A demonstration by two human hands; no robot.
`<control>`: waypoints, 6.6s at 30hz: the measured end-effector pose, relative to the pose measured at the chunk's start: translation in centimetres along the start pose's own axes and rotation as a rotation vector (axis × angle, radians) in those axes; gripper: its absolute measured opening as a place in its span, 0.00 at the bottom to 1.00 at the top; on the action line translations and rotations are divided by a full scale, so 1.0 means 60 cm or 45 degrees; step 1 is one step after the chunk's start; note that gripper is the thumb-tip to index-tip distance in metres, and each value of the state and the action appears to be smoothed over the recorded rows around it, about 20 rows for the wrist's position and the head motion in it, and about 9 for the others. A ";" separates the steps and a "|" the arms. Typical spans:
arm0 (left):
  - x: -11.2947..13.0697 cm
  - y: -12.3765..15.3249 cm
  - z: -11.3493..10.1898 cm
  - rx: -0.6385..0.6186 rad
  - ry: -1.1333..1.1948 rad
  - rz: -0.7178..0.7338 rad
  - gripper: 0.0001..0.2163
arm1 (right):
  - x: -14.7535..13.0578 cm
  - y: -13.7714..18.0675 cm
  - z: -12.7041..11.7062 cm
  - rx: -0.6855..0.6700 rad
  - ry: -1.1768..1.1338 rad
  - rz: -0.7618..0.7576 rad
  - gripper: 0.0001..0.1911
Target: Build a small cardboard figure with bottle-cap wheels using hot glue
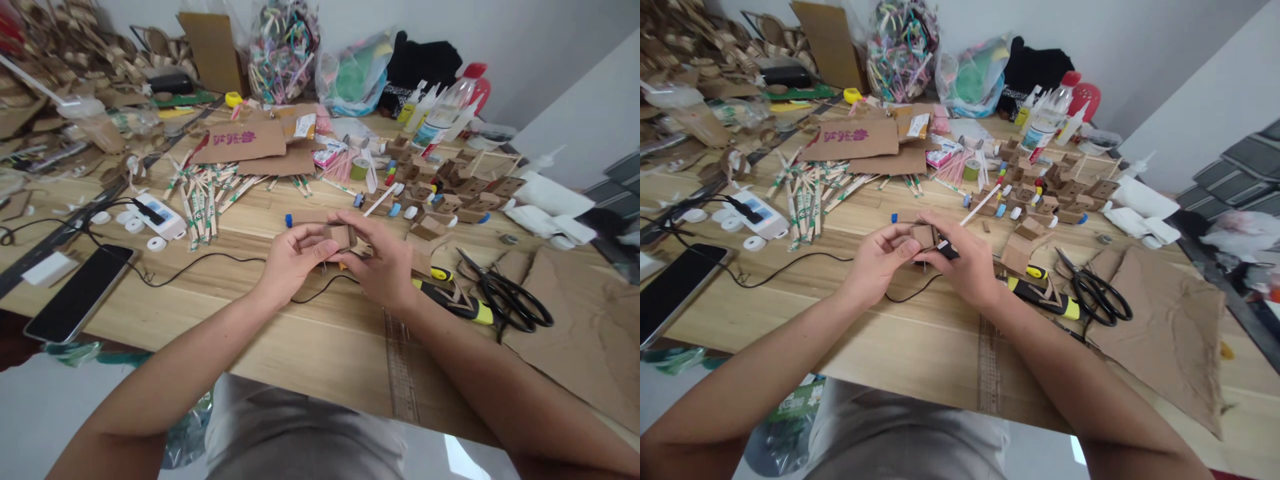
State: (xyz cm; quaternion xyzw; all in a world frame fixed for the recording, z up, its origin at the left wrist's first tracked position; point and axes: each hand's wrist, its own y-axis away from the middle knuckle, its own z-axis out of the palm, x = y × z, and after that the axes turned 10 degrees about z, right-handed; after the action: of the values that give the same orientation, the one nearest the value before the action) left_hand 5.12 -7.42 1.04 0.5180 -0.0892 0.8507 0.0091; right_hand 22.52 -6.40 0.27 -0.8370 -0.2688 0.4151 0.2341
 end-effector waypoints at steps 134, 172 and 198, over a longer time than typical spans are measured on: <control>0.007 -0.019 -0.022 -0.085 -0.047 -0.073 0.23 | -0.043 -0.022 -0.015 -0.118 0.236 -0.140 0.06; 0.016 -0.019 -0.031 -0.139 -0.046 0.214 0.18 | -0.064 -0.023 -0.012 0.048 -0.024 -0.020 0.04; 0.013 -0.019 -0.027 -0.112 -0.043 0.209 0.20 | -0.060 -0.028 -0.016 -0.037 -0.159 0.162 0.03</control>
State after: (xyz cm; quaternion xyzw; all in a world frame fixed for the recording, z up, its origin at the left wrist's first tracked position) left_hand 3.47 -6.11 1.20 0.5221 -0.1689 0.8351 -0.0396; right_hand 21.05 -7.65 3.88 -0.8283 -0.2350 0.4765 0.1781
